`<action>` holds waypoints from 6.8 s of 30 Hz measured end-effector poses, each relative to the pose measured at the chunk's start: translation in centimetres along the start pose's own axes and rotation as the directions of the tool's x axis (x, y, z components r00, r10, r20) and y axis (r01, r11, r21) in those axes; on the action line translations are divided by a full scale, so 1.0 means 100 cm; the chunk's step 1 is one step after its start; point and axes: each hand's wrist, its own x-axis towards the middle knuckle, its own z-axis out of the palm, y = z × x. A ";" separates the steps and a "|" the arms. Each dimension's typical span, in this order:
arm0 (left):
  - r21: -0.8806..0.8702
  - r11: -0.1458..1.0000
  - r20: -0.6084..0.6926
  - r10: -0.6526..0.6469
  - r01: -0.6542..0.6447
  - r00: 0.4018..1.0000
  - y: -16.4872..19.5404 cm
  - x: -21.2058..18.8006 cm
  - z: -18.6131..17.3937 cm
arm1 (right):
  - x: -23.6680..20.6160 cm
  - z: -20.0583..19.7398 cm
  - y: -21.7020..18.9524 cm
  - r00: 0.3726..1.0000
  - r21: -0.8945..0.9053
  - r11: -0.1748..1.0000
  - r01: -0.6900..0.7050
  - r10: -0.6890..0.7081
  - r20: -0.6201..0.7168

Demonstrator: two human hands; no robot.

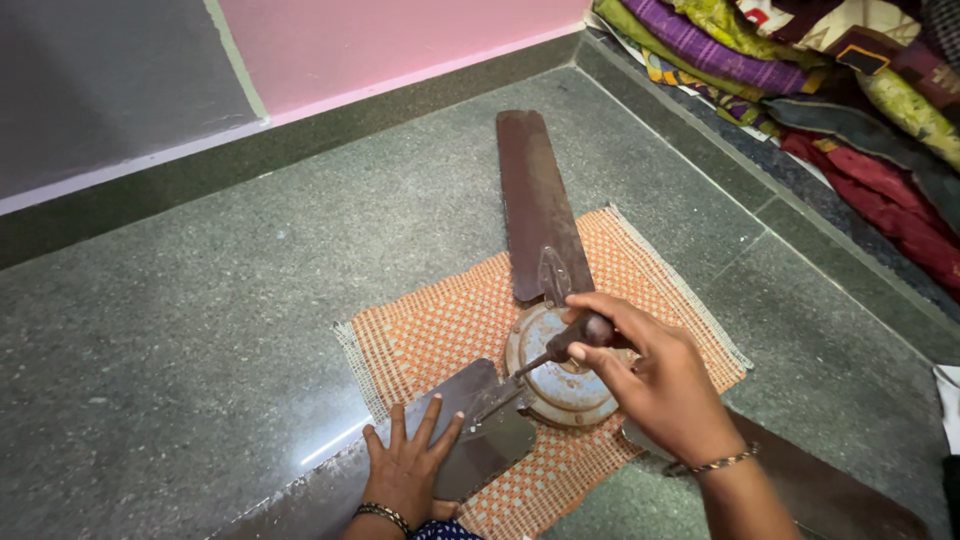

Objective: The person sits on the floor with a ceiling fan lying on a mat and uses a screwdriver to loosen and tighten the screws that attach the fan blades to the motor hub, working on each blade in turn and steadying the blades with the other hand.

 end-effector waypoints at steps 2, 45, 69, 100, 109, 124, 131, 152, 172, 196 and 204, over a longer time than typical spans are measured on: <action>-0.002 1.000 0.007 0.000 0.000 1.000 0.000 0.000 0.000 | -0.002 -0.004 -0.005 0.999 -0.039 0.999 -0.037 0.038 0.028; 0.005 1.000 -0.007 0.008 -0.008 1.000 0.001 0.004 0.000 | 0.004 0.001 -0.006 0.992 -0.023 0.997 -0.071 0.069 -0.102; 0.021 1.000 0.039 -0.002 0.002 0.999 0.004 0.006 -0.002 | 0.013 0.000 -0.001 0.987 -0.178 0.977 0.120 -0.137 -0.086; -0.001 1.000 0.001 0.005 -0.005 1.000 0.001 0.007 -0.004 | 0.061 0.029 0.079 1.000 0.815 0.579 0.022 -0.030 -0.006; -0.008 1.000 0.002 -0.005 0.005 1.000 0.007 0.003 -0.005 | 0.034 0.043 0.066 0.932 0.717 0.671 0.187 0.109 -0.345; 0.007 1.000 0.007 -0.004 0.004 1.000 0.005 0.007 -0.004 | 0.038 0.005 0.092 0.919 0.899 0.433 -0.061 -0.326 0.220; 0.008 1.000 0.000 -0.003 0.003 1.000 0.005 0.006 0.000 | 0.057 -0.005 0.050 0.995 0.233 0.967 -0.102 0.104 0.003; 0.022 1.000 -0.018 0.015 -0.015 1.000 0.002 0.003 -0.002 | 0.060 -0.044 -0.042 0.849 -0.585 0.688 0.430 -0.087 0.521; 0.015 1.000 0.015 0.005 -0.005 1.000 0.002 0.000 -0.008 | 0.031 -0.050 -0.040 0.825 -0.715 0.598 0.363 0.151 0.545; -0.002 1.000 0.034 -0.003 0.003 0.999 0.000 0.000 -0.009 | 0.050 -0.037 -0.031 0.853 -0.817 0.465 0.342 0.210 0.477; 0.008 1.000 0.025 0.006 -0.006 1.000 0.000 0.001 -0.007 | 0.053 -0.028 -0.032 0.841 -0.823 0.401 0.402 0.194 0.505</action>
